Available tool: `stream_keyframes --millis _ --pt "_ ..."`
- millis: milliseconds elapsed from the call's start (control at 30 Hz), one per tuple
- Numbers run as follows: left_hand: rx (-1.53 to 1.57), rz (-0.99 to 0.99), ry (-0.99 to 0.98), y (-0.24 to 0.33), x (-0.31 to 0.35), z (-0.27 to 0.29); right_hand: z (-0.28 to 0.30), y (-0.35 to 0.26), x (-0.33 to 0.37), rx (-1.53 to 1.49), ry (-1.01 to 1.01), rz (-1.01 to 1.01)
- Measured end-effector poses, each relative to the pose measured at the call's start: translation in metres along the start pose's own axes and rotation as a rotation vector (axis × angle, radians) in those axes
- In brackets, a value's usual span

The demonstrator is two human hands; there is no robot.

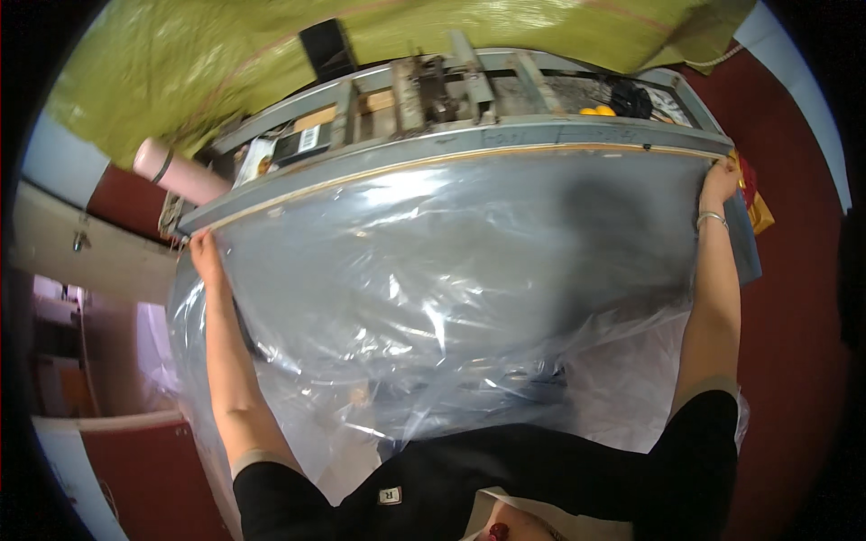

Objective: Aligning and sealing large plastic bags on an industrial heat-sealing machine.

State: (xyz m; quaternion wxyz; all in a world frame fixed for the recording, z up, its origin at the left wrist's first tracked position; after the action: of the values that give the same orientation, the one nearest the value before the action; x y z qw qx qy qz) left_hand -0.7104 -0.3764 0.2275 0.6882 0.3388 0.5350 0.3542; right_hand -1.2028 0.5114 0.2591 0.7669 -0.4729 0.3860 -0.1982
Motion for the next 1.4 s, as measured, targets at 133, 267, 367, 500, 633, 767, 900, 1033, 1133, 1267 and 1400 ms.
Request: stream_keyframes --millis 133,267,367,500,633,767,900,1033,1133,1267,1400 --pt "0.021 0.021 -0.321 0.063 0.032 0.001 0.004 -0.153 0.112 -0.203 0.092 0.669" --pt "0.279 -0.028 -0.312 0.126 0.057 0.045 -0.014 -0.276 0.313 -0.518 -0.573 0.937" --pt "0.263 -0.065 -0.184 0.140 0.069 0.087 -0.005 -0.328 0.443 -0.582 -0.788 1.107" --pt "0.038 -0.287 -0.085 0.145 0.071 0.127 -0.020 -0.301 0.521 -0.387 -1.628 0.572" --pt "-0.828 -0.414 -0.508 0.127 0.088 0.111 -0.018 -0.246 0.462 -0.469 -1.393 0.511" --pt "-0.606 -0.593 -0.580 0.157 0.143 0.072 -0.001 -0.161 0.337 -0.300 -1.069 0.602" --pt "-0.476 -0.626 -0.684 0.187 0.213 0.028 0.032 -0.079 0.192 -0.022 -0.785 0.565" --pt "-0.286 -0.628 -0.804 0.232 0.268 -0.004 0.079 -0.011 0.080 0.266 -0.586 0.554" --pt "-0.132 -0.699 -0.922 0.276 0.309 -0.036 0.108 0.015 0.036 0.403 -0.372 0.678" --pt "0.096 -0.454 -0.942 0.310 0.327 -0.062 0.113 0.038 0.012 0.411 -0.351 0.637" --pt "-0.060 -0.039 -1.407 0.265 0.324 -0.042 0.117 0.065 -0.018 0.403 -0.390 0.588"
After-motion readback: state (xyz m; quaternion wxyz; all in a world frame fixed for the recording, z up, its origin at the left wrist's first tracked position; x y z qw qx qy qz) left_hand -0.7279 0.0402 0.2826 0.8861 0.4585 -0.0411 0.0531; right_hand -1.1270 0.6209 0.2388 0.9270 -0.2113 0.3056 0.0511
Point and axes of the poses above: each hand's wrist, its own x-axis away from the middle knuckle, its own z-axis out of the back of the hand, y = z × x, the point moved 7 cm from there along -x, towards the middle knuckle, and after that the axes turned 10 degrees about y, right-handed, at the moved point
